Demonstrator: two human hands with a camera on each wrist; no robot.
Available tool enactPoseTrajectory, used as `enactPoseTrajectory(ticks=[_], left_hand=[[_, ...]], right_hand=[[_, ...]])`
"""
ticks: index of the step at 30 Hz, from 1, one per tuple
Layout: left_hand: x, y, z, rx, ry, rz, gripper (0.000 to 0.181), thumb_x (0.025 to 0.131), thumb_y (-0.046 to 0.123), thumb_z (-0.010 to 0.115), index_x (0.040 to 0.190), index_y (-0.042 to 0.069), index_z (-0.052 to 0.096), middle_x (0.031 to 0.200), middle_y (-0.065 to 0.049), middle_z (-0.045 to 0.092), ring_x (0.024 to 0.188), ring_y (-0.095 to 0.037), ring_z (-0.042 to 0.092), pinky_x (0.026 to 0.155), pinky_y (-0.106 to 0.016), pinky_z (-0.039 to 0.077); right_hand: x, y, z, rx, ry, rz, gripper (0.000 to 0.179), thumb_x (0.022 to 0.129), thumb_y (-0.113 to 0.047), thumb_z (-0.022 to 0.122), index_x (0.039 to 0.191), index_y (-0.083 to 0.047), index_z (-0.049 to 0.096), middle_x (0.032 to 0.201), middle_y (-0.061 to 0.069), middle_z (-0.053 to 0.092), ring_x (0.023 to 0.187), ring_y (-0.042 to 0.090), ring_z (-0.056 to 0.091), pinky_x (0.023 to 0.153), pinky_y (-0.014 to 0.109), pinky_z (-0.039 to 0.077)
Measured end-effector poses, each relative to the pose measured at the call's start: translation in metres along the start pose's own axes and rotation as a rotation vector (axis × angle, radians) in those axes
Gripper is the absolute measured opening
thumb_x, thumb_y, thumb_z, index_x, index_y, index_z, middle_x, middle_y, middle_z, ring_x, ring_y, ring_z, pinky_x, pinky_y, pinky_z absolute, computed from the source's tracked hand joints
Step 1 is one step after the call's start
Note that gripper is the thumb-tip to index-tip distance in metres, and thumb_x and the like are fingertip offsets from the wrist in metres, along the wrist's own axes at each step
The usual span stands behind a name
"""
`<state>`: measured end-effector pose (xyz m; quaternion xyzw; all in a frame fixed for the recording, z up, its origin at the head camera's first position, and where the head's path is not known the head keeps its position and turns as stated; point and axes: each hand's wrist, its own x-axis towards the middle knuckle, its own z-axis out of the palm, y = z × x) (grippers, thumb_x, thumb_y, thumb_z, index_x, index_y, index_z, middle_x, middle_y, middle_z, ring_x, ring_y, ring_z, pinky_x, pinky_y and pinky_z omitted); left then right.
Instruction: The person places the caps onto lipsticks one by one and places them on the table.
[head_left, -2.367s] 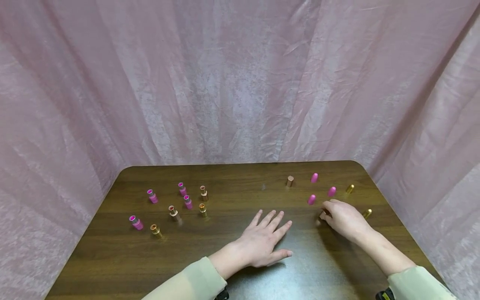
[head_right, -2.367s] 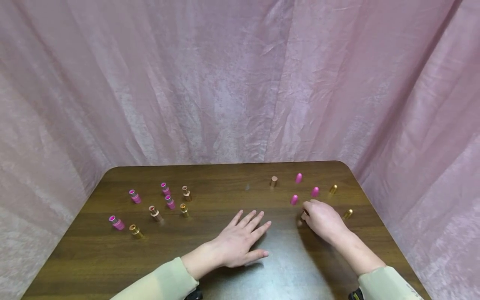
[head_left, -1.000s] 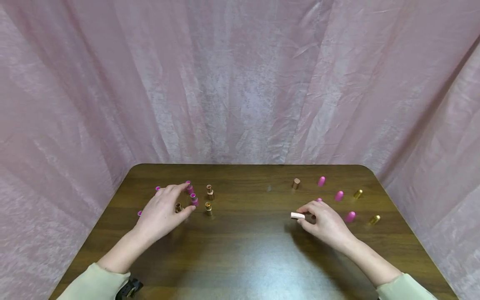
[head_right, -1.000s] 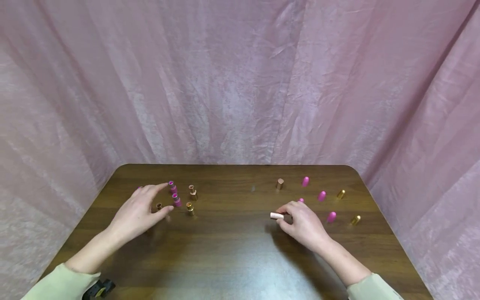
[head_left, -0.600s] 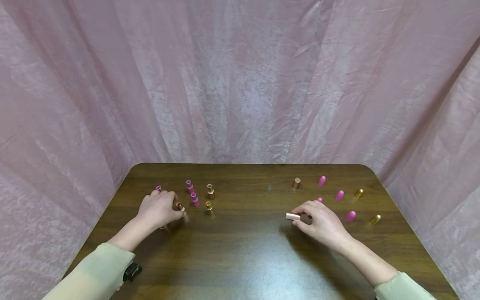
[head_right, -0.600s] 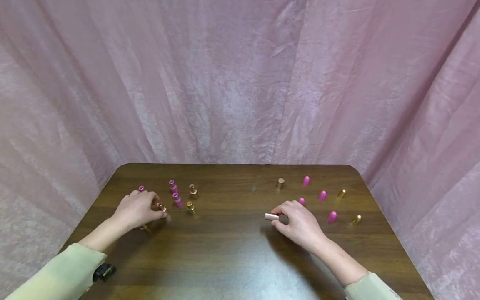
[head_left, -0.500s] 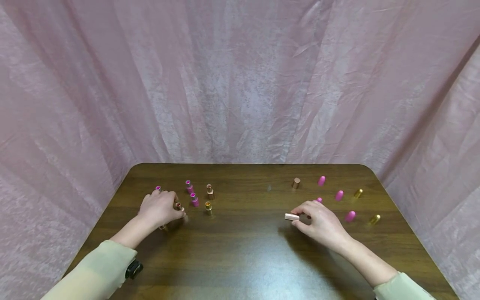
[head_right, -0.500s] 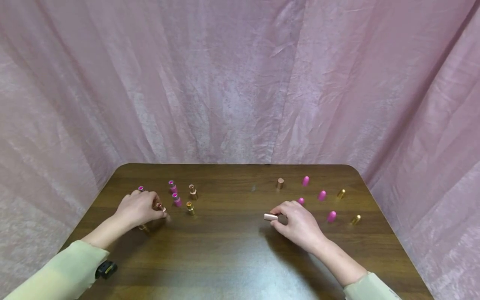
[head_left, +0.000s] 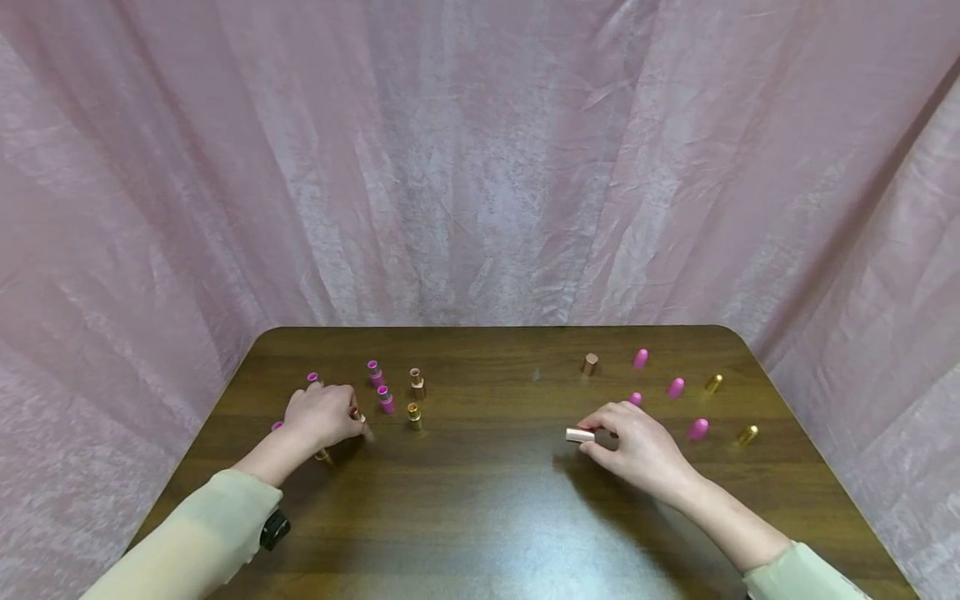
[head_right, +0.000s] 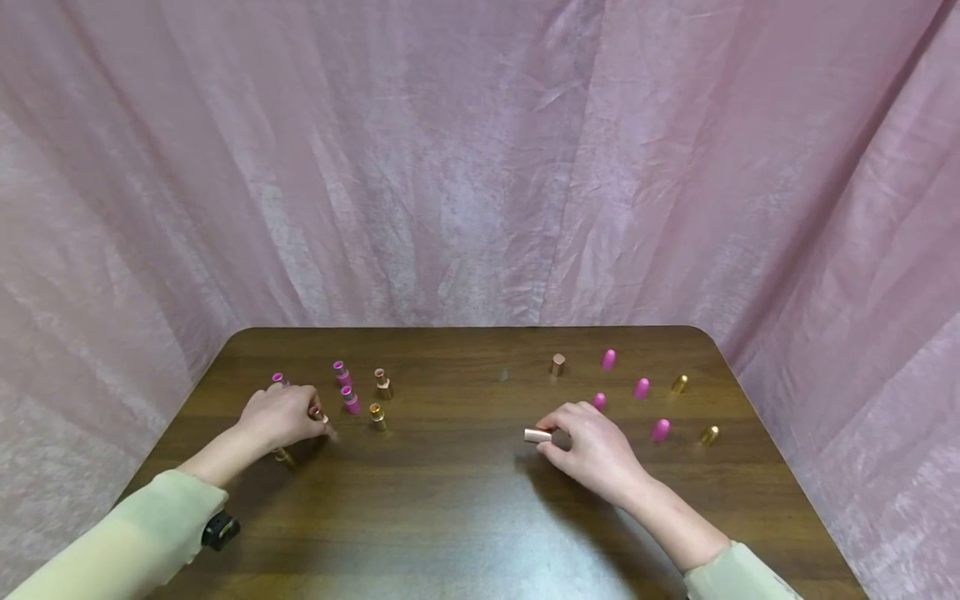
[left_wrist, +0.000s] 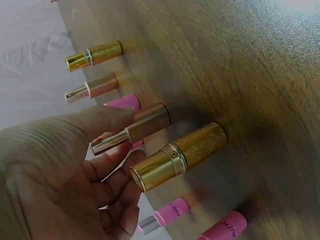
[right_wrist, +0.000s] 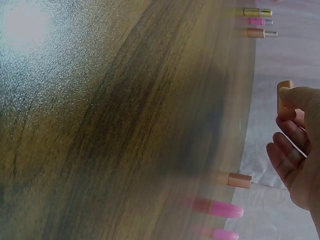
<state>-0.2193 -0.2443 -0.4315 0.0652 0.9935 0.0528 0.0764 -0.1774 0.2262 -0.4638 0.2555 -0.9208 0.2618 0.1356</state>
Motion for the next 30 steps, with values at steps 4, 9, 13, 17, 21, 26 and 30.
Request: enactPoseTrajectory(ticks=[4,9,13,17,21,26,30], left_hand=[[-0.001,-0.003,-0.004,-0.001,0.031,0.018,0.025,0.077,0.036,0.081,0.078,0.020,0.061,0.077,0.007,0.063,0.084,-0.030,0.058,0.074,-0.051,0.045],[-0.004,0.003,-0.016,-0.025,0.112,0.065,0.022,0.077,0.028,0.078,0.081,0.018,0.059,0.073,0.007,0.059,0.080,-0.028,0.057,0.071,-0.049,0.046],[-0.011,0.028,-0.028,-0.082,0.212,0.155,0.019,0.076,0.023,0.078,0.085,0.019,0.061,0.074,0.010,0.058,0.079,-0.025,0.056,0.072,-0.047,0.045],[-0.021,0.067,-0.031,-0.127,0.287,0.295,0.020,0.074,0.018,0.079,0.085,0.022,0.062,0.074,0.014,0.057,0.076,-0.021,0.055,0.070,-0.042,0.046],[-0.026,0.103,-0.018,-0.165,0.282,0.418,0.023,0.073,0.018,0.081,0.084,0.025,0.061,0.076,0.017,0.059,0.076,-0.016,0.056,0.070,-0.037,0.047],[-0.021,0.132,0.013,-0.187,0.237,0.468,0.024,0.072,0.020,0.081,0.081,0.027,0.060,0.077,0.018,0.058,0.074,-0.015,0.054,0.068,-0.035,0.044],[-0.016,0.142,0.037,-0.172,0.209,0.457,0.023,0.072,0.021,0.079,0.079,0.027,0.058,0.074,0.017,0.053,0.073,-0.014,0.052,0.069,-0.035,0.042]], right_hand=[[0.000,0.000,0.001,0.000,-0.012,0.004,0.024,0.080,-0.022,0.089,0.098,-0.028,0.076,0.096,-0.021,0.067,0.093,0.005,0.061,0.080,0.035,0.052],[-0.001,0.001,0.000,0.002,-0.025,0.032,0.023,0.080,-0.024,0.089,0.099,-0.030,0.076,0.097,-0.022,0.068,0.096,0.005,0.062,0.082,0.036,0.051],[-0.002,0.003,0.000,-0.004,-0.020,0.034,0.023,0.080,-0.022,0.089,0.098,-0.029,0.076,0.097,-0.022,0.068,0.096,0.006,0.062,0.082,0.036,0.051],[-0.002,0.005,0.000,-0.012,-0.013,0.023,0.023,0.080,-0.021,0.089,0.098,-0.028,0.076,0.097,-0.021,0.068,0.096,0.007,0.063,0.081,0.037,0.051],[-0.003,0.006,-0.001,-0.018,-0.019,0.025,0.023,0.081,-0.021,0.088,0.099,-0.028,0.076,0.097,-0.020,0.068,0.096,0.008,0.063,0.081,0.038,0.051],[-0.005,0.006,-0.001,-0.031,-0.035,0.047,0.022,0.081,-0.022,0.088,0.099,-0.028,0.076,0.097,-0.020,0.068,0.097,0.008,0.062,0.081,0.037,0.051],[-0.007,0.005,0.000,-0.056,-0.042,0.041,0.022,0.080,-0.023,0.088,0.098,-0.027,0.076,0.098,-0.018,0.068,0.097,0.009,0.061,0.080,0.037,0.051]])
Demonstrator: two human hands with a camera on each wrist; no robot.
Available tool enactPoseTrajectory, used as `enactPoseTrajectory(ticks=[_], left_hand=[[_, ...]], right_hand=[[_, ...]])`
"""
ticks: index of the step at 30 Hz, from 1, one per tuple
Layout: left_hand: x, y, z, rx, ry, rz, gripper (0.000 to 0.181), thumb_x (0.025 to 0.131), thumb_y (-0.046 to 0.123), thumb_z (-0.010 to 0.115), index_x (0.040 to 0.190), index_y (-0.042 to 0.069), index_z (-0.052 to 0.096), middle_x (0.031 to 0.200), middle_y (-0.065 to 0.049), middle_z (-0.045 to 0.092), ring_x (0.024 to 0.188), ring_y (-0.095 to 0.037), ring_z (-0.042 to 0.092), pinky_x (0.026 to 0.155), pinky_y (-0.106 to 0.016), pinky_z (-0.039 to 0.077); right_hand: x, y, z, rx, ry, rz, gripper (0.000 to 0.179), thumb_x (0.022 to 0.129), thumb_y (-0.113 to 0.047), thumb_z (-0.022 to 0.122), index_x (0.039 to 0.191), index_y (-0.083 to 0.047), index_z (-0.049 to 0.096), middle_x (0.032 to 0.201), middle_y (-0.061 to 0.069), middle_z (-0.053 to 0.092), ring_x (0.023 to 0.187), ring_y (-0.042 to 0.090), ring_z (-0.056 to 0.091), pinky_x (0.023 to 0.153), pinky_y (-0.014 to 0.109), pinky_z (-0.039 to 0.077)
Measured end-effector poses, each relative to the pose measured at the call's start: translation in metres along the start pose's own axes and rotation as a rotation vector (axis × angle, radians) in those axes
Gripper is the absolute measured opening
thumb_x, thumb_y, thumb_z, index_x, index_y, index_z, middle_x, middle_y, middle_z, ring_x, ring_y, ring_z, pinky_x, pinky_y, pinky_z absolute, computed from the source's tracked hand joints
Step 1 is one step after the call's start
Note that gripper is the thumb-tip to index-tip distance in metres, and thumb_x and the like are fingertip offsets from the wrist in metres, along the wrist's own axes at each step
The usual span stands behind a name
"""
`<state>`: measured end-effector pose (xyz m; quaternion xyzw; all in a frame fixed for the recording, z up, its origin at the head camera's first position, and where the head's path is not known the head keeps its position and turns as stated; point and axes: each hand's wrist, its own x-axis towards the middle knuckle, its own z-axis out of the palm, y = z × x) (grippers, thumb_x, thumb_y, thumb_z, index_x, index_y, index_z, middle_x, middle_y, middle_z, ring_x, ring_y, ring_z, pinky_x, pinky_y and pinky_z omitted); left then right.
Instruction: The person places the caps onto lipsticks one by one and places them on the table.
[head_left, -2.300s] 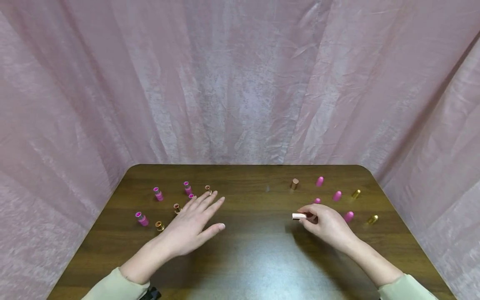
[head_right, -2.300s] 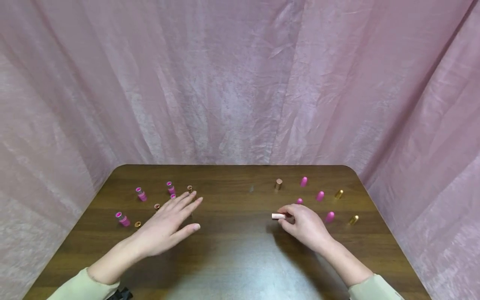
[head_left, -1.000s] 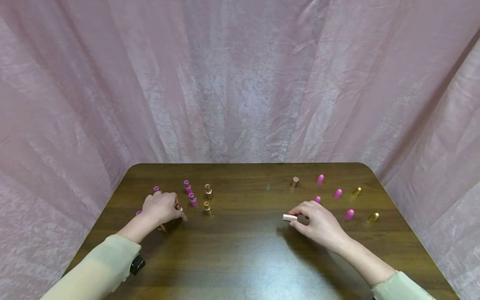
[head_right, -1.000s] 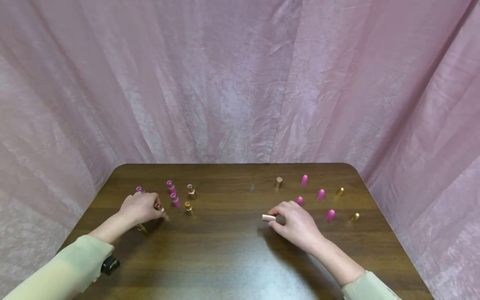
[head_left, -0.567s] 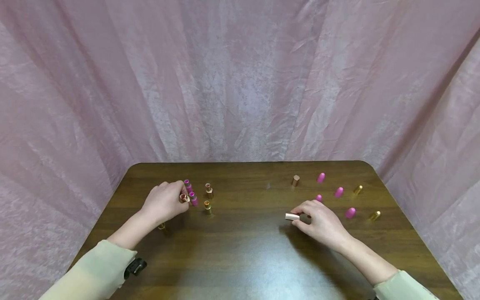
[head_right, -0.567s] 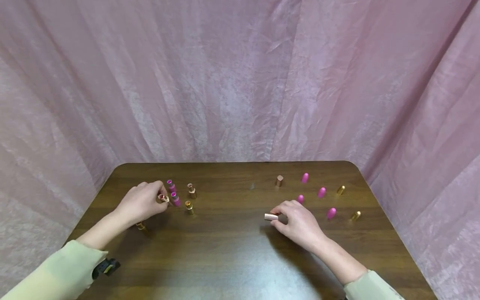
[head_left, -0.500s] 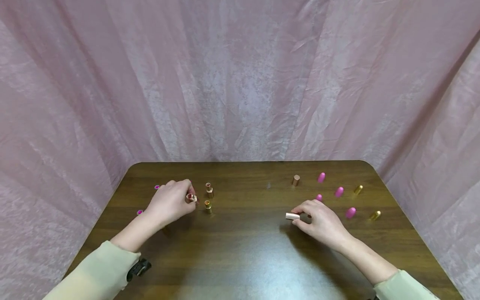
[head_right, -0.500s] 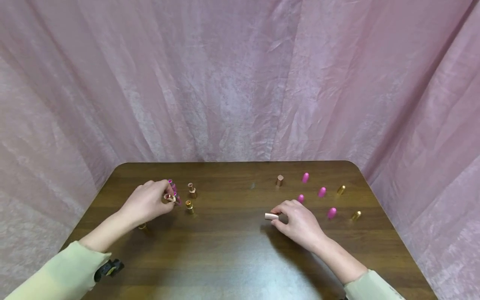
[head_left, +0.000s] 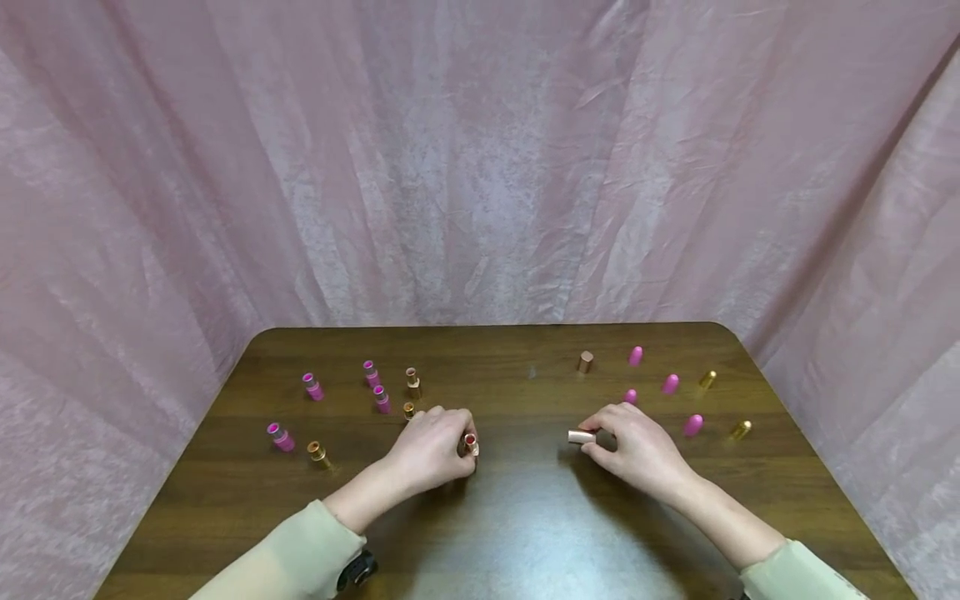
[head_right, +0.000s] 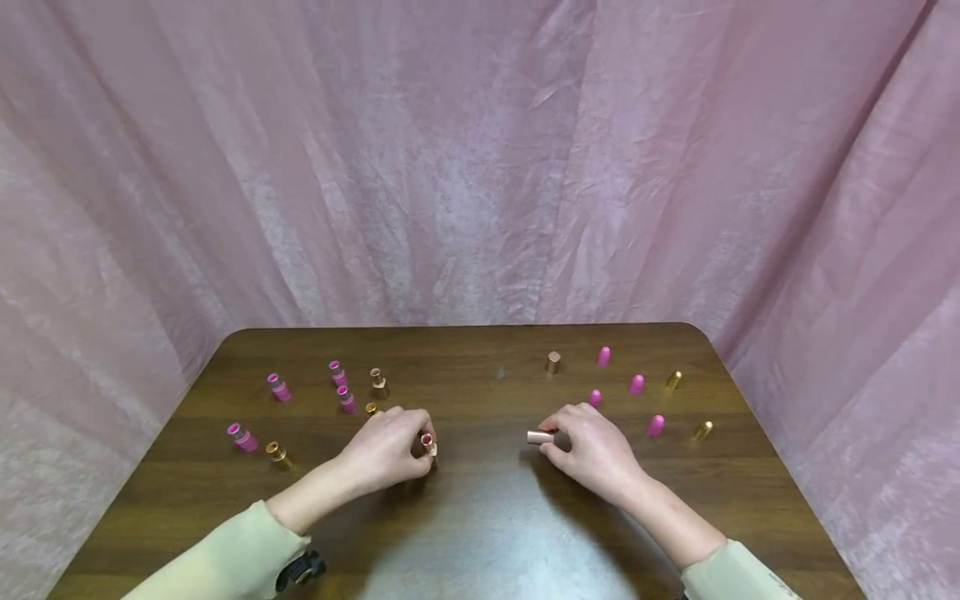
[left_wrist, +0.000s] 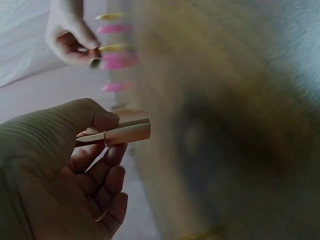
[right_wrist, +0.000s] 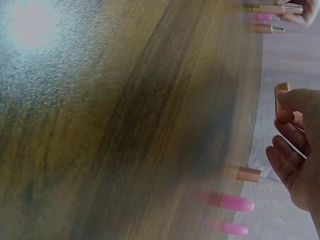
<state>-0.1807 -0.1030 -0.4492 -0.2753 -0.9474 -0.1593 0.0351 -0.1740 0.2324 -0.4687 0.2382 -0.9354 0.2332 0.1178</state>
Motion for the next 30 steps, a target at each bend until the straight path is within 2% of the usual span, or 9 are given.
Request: enactPoseTrajectory(ticks=[3,7,13,21,26,30], left_hand=[[-0.002,0.000,0.014,0.000,-0.021,-0.011,0.023,0.072,0.022,0.079,0.079,0.027,0.058,0.073,0.017,0.051,0.073,-0.014,0.051,0.069,-0.035,0.041],[-0.003,-0.001,0.024,-0.027,-0.033,-0.024,0.023,0.074,0.024,0.079,0.082,0.028,0.058,0.073,0.019,0.052,0.073,-0.013,0.051,0.069,-0.034,0.041],[-0.004,-0.001,0.031,-0.098,-0.021,-0.042,0.023,0.075,0.024,0.079,0.087,0.026,0.061,0.077,0.018,0.056,0.075,-0.012,0.052,0.071,-0.034,0.044],[-0.011,-0.003,0.042,-0.192,-0.008,-0.080,0.028,0.076,0.024,0.084,0.092,0.025,0.062,0.090,0.014,0.063,0.084,-0.013,0.054,0.079,-0.035,0.046],[-0.014,-0.007,0.049,-0.256,0.015,-0.103,0.026,0.079,0.022,0.086,0.087,0.027,0.061,0.088,0.016,0.063,0.082,-0.011,0.053,0.075,-0.032,0.046],[-0.017,-0.009,0.047,-0.270,0.028,-0.126,0.027,0.079,0.019,0.084,0.087,0.026,0.060,0.085,0.016,0.061,0.084,-0.011,0.055,0.075,-0.033,0.048]], right_hand=[[-0.001,0.000,0.002,-0.015,0.004,-0.017,0.022,0.080,-0.022,0.088,0.098,-0.026,0.076,0.099,-0.016,0.069,0.098,0.010,0.061,0.081,0.038,0.052],[-0.002,0.001,0.005,-0.028,0.015,-0.033,0.022,0.079,-0.021,0.088,0.098,-0.024,0.076,0.099,-0.014,0.069,0.098,0.011,0.062,0.082,0.038,0.052],[-0.003,0.000,0.007,-0.008,-0.002,-0.023,0.022,0.081,-0.023,0.087,0.100,-0.025,0.076,0.102,-0.015,0.069,0.102,0.012,0.062,0.086,0.039,0.052],[-0.004,-0.003,0.008,0.010,-0.023,0.010,0.022,0.082,-0.024,0.087,0.101,-0.027,0.076,0.101,-0.018,0.068,0.105,0.010,0.061,0.087,0.039,0.052],[-0.005,-0.004,0.009,0.021,-0.007,0.003,0.022,0.082,-0.023,0.087,0.100,-0.027,0.076,0.100,-0.018,0.068,0.104,0.011,0.062,0.087,0.039,0.052],[-0.006,-0.006,0.008,0.036,-0.010,0.014,0.021,0.083,-0.024,0.086,0.100,-0.029,0.076,0.100,-0.020,0.068,0.105,0.009,0.061,0.088,0.039,0.052]])
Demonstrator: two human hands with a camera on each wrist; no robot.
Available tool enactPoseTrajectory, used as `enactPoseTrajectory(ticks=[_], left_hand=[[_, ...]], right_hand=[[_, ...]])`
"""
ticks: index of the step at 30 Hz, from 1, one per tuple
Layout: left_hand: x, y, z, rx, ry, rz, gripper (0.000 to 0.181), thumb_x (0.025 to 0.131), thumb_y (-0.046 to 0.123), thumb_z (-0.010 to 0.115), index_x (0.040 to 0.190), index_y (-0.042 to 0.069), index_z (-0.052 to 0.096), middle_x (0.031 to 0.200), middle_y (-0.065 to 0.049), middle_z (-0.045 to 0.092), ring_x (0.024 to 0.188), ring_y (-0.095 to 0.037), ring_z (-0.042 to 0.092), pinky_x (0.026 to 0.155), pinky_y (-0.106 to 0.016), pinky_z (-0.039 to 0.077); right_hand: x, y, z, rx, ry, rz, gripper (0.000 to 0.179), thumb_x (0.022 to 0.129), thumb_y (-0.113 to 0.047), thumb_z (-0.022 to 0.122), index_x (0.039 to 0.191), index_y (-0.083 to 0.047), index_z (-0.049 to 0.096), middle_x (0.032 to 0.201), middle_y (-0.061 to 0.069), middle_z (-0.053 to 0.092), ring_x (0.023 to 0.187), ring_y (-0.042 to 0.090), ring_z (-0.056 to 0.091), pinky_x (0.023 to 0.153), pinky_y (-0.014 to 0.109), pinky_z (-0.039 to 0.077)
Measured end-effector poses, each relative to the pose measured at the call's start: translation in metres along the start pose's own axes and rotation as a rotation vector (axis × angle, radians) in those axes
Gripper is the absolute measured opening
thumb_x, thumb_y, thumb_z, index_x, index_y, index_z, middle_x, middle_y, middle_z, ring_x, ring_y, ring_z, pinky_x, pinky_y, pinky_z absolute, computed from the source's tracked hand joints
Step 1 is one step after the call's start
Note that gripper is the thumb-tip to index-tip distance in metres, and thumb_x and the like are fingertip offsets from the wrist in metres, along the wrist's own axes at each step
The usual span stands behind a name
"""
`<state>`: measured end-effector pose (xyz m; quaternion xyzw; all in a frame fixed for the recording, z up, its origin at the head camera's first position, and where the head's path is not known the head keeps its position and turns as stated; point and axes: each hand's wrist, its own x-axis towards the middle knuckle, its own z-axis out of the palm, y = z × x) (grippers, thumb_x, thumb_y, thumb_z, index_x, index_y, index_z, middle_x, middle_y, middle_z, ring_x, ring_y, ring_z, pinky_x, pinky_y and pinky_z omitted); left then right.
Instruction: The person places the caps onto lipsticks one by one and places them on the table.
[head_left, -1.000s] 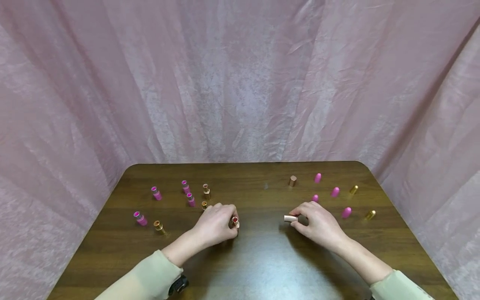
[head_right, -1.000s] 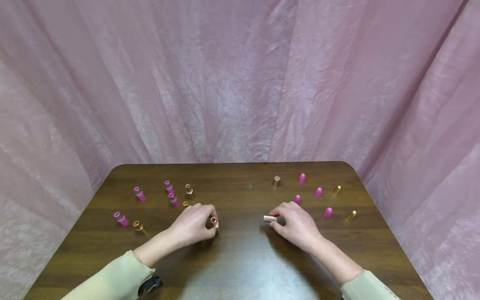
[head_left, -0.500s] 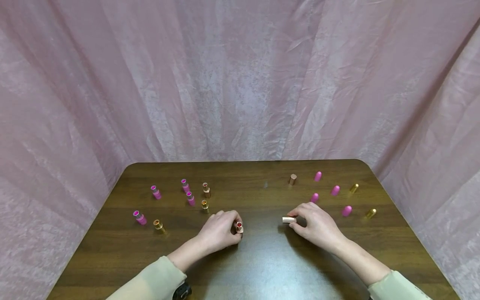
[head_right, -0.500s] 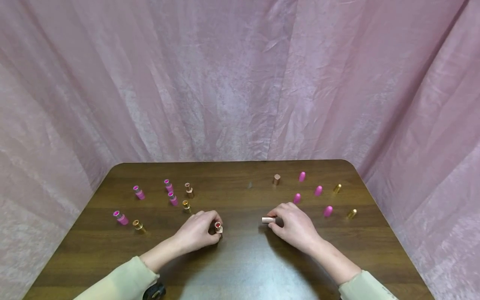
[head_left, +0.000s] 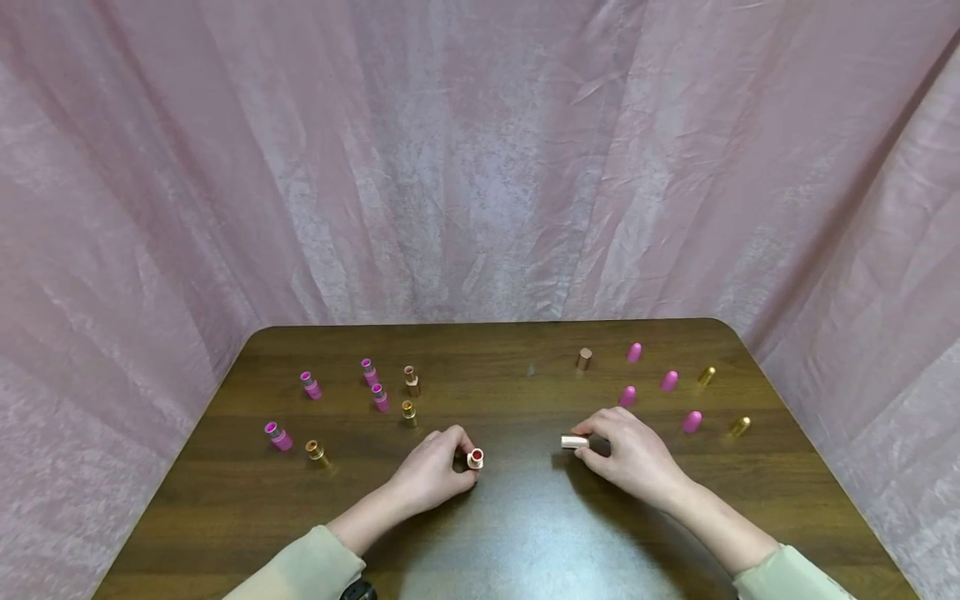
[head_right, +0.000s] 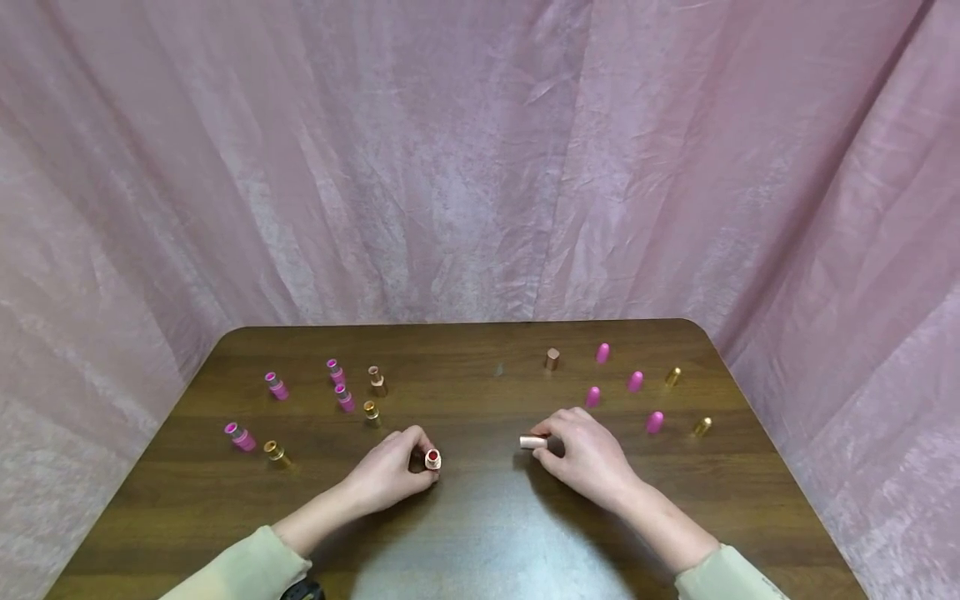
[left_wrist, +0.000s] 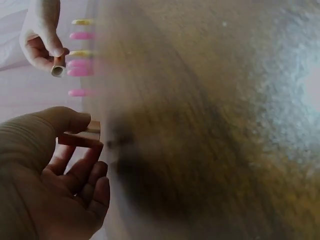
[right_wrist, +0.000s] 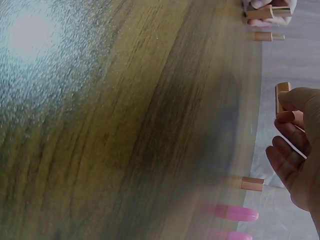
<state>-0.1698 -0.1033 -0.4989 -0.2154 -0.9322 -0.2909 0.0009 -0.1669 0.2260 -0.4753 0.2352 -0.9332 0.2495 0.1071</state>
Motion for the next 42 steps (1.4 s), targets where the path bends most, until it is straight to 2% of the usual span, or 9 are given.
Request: enactPoseTrajectory(ticks=[4,9,13,18,24,30,35,42], left_hand=[[-0.002,0.003,-0.009,0.006,0.026,0.001,0.026,0.078,0.018,0.082,0.089,0.026,0.059,0.086,0.015,0.061,0.086,-0.011,0.057,0.077,-0.035,0.049],[-0.004,0.009,-0.021,0.030,0.087,0.052,0.025,0.078,0.021,0.082,0.090,0.028,0.061,0.084,0.016,0.062,0.086,-0.010,0.055,0.080,-0.035,0.047],[-0.006,0.012,-0.028,0.053,0.131,0.113,0.024,0.079,0.024,0.084,0.092,0.029,0.065,0.084,0.019,0.063,0.085,-0.008,0.053,0.081,-0.035,0.046],[-0.007,0.015,-0.034,0.079,0.140,0.160,0.021,0.082,0.025,0.083,0.099,0.030,0.071,0.093,0.021,0.065,0.089,-0.006,0.053,0.086,-0.034,0.045],[-0.009,0.018,-0.037,0.067,0.139,0.162,0.026,0.085,0.025,0.083,0.108,0.028,0.074,0.102,0.017,0.068,0.090,-0.006,0.053,0.087,-0.035,0.044],[-0.008,0.021,-0.037,0.036,0.150,0.145,0.021,0.085,0.027,0.084,0.103,0.030,0.072,0.095,0.019,0.065,0.089,-0.006,0.052,0.086,-0.033,0.044],[-0.006,0.022,-0.036,0.028,0.153,0.150,0.022,0.085,0.027,0.084,0.103,0.029,0.073,0.098,0.018,0.067,0.090,-0.006,0.052,0.086,-0.034,0.044],[-0.004,0.025,-0.035,0.029,0.148,0.156,0.022,0.085,0.027,0.084,0.104,0.029,0.073,0.101,0.019,0.067,0.092,-0.006,0.052,0.088,-0.034,0.045]], right_hand=[[0.000,-0.002,-0.001,0.025,0.010,0.009,0.021,0.084,-0.024,0.086,0.101,-0.030,0.076,0.101,-0.022,0.067,0.105,0.007,0.060,0.088,0.038,0.052],[-0.001,-0.004,-0.002,0.059,0.042,-0.017,0.023,0.084,-0.023,0.084,0.104,-0.028,0.075,0.105,-0.021,0.067,0.101,0.005,0.058,0.084,0.033,0.052],[0.000,-0.004,-0.001,0.082,0.089,-0.079,0.024,0.083,-0.018,0.084,0.105,-0.023,0.076,0.105,-0.017,0.067,0.097,0.005,0.058,0.081,0.028,0.052],[0.002,-0.009,0.002,0.070,0.152,-0.186,0.025,0.081,-0.014,0.084,0.105,-0.018,0.076,0.105,-0.012,0.068,0.099,0.010,0.060,0.083,0.031,0.050],[0.005,-0.020,0.005,0.057,0.158,-0.238,0.027,0.082,-0.017,0.083,0.109,-0.016,0.077,0.107,-0.011,0.068,0.104,0.011,0.059,0.086,0.033,0.049],[0.009,-0.030,0.010,0.071,0.166,-0.271,0.030,0.082,-0.017,0.084,0.112,-0.017,0.076,0.109,-0.011,0.068,0.106,0.011,0.060,0.087,0.034,0.051],[0.013,-0.035,0.012,0.088,0.188,-0.293,0.030,0.081,-0.015,0.086,0.110,-0.016,0.076,0.108,-0.011,0.068,0.105,0.012,0.060,0.086,0.035,0.052],[0.017,-0.042,0.014,0.117,0.166,-0.281,0.030,0.082,-0.017,0.086,0.110,-0.019,0.076,0.108,-0.013,0.068,0.105,0.010,0.059,0.085,0.035,0.052]])
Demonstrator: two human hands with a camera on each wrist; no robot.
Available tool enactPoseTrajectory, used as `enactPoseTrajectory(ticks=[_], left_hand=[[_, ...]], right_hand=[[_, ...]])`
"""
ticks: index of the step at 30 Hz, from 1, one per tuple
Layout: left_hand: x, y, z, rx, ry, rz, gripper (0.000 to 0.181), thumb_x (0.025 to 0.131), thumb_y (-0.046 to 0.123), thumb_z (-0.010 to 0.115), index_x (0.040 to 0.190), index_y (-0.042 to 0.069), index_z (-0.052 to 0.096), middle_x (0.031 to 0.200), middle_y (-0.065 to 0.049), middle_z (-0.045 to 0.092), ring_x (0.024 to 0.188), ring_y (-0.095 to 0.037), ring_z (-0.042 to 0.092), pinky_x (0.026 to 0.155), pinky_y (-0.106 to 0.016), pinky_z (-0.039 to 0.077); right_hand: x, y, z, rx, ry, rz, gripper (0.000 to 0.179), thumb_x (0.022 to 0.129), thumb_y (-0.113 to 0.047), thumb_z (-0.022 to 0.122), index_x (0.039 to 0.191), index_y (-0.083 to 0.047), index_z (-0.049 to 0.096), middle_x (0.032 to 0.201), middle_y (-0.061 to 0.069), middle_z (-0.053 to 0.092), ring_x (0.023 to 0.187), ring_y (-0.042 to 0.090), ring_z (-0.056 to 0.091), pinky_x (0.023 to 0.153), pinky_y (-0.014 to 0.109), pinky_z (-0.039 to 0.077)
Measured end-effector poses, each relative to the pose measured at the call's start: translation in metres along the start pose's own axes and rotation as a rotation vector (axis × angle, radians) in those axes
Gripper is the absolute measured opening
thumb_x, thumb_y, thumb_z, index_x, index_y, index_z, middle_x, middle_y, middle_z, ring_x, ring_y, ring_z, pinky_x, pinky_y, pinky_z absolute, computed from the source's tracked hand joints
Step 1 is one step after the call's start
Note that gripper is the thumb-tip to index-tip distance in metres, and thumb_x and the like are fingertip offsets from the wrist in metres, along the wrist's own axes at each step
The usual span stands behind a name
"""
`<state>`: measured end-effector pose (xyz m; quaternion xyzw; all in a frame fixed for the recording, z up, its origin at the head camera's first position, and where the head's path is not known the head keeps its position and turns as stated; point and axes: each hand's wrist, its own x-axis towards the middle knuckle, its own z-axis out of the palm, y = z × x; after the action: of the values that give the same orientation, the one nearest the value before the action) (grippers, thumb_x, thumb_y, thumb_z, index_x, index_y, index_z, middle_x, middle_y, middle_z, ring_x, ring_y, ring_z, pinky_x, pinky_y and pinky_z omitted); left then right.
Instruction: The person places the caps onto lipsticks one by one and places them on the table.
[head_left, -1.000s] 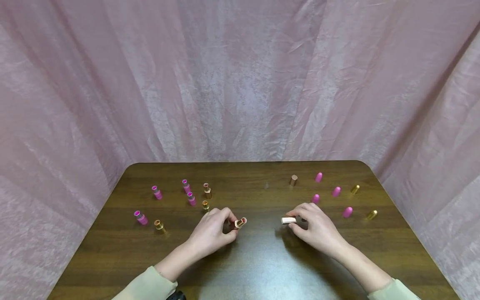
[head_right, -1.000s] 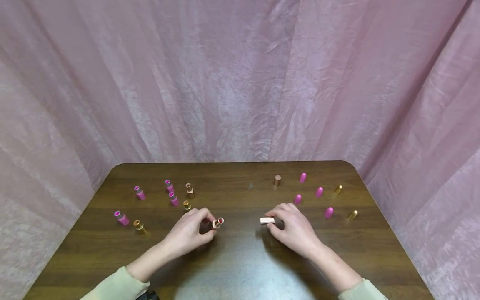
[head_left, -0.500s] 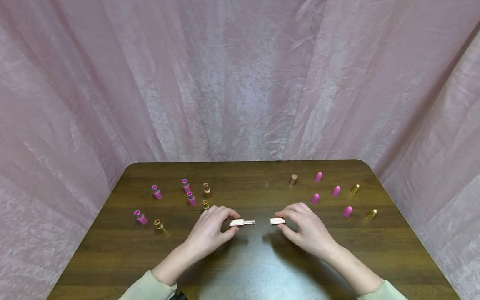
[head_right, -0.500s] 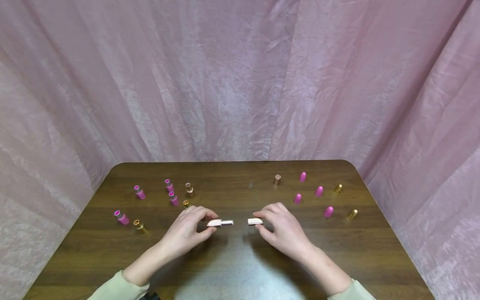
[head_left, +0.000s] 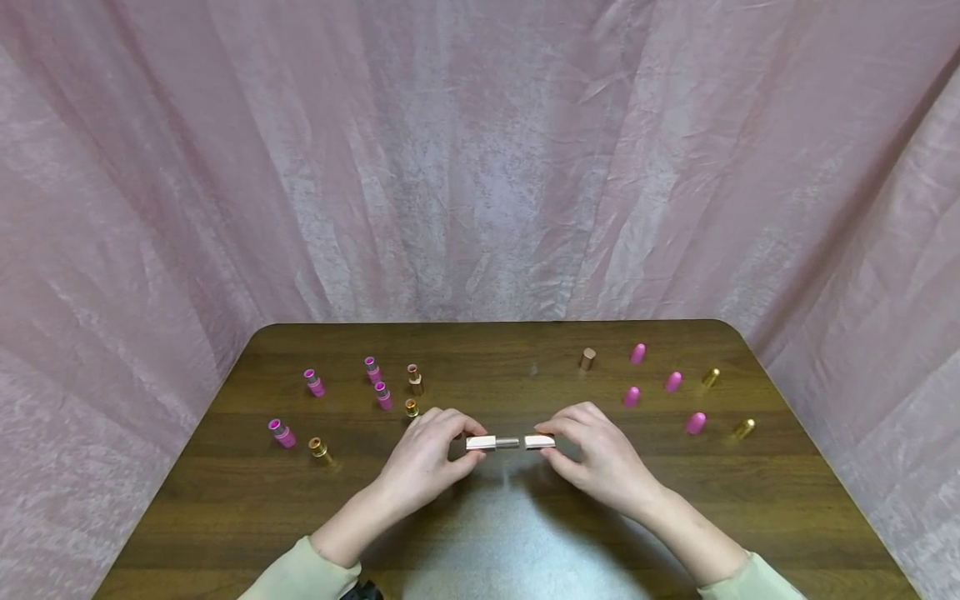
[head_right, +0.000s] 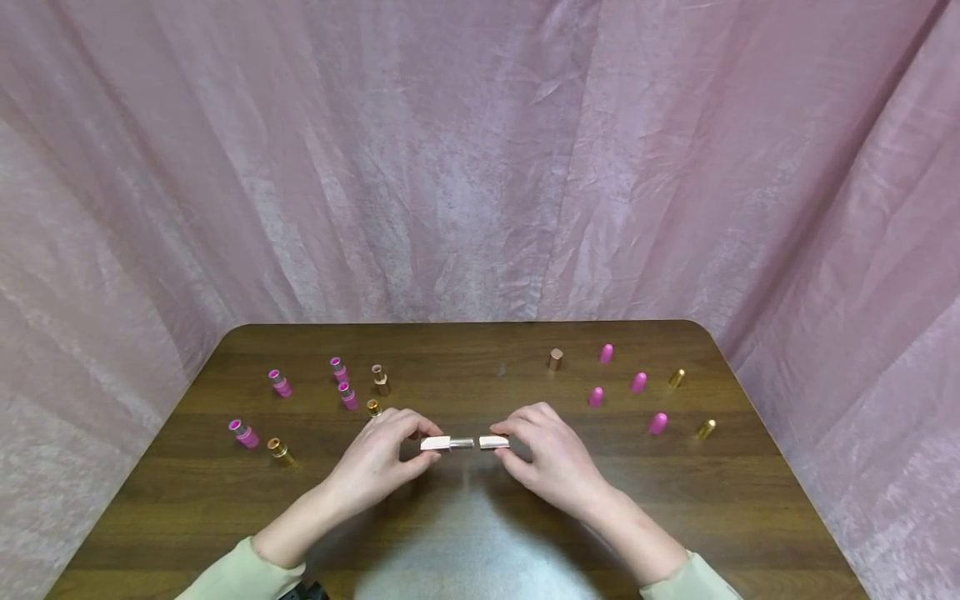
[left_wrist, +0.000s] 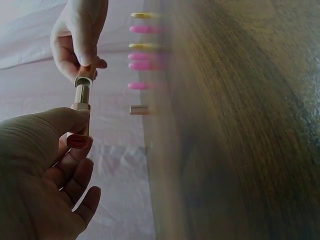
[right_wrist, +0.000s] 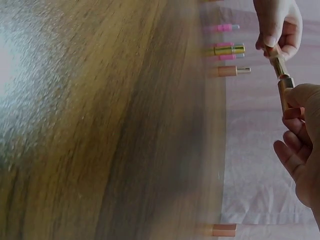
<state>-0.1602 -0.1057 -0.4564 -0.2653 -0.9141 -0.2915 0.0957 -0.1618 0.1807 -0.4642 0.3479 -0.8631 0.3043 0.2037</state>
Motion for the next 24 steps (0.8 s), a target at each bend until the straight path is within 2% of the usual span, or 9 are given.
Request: enactPoseTrajectory(ticks=[12,19,24], left_hand=[[0.004,0.008,0.002,-0.022,-0.014,0.007,0.020,0.086,0.029,0.084,0.102,0.030,0.072,0.099,0.018,0.066,0.093,-0.006,0.052,0.089,-0.034,0.045],[0.005,0.009,0.004,-0.020,-0.020,0.020,0.020,0.086,0.031,0.084,0.102,0.030,0.072,0.099,0.021,0.065,0.094,-0.005,0.053,0.088,-0.033,0.046],[0.005,0.009,0.005,-0.035,-0.027,0.024,0.019,0.087,0.031,0.083,0.102,0.028,0.073,0.100,0.017,0.068,0.096,-0.006,0.054,0.089,-0.036,0.046]], right_hand=[[0.006,-0.005,0.004,0.042,-0.051,0.016,0.027,0.085,-0.020,0.084,0.111,-0.018,0.076,0.108,-0.013,0.068,0.107,0.009,0.058,0.087,0.034,0.051],[0.008,-0.007,0.010,0.048,-0.027,-0.021,0.025,0.085,-0.020,0.084,0.110,-0.017,0.077,0.106,-0.013,0.068,0.103,0.010,0.059,0.085,0.035,0.052],[0.009,-0.009,0.011,0.056,-0.029,-0.029,0.027,0.083,-0.017,0.086,0.109,-0.016,0.077,0.106,-0.012,0.068,0.104,0.011,0.059,0.086,0.036,0.052]])
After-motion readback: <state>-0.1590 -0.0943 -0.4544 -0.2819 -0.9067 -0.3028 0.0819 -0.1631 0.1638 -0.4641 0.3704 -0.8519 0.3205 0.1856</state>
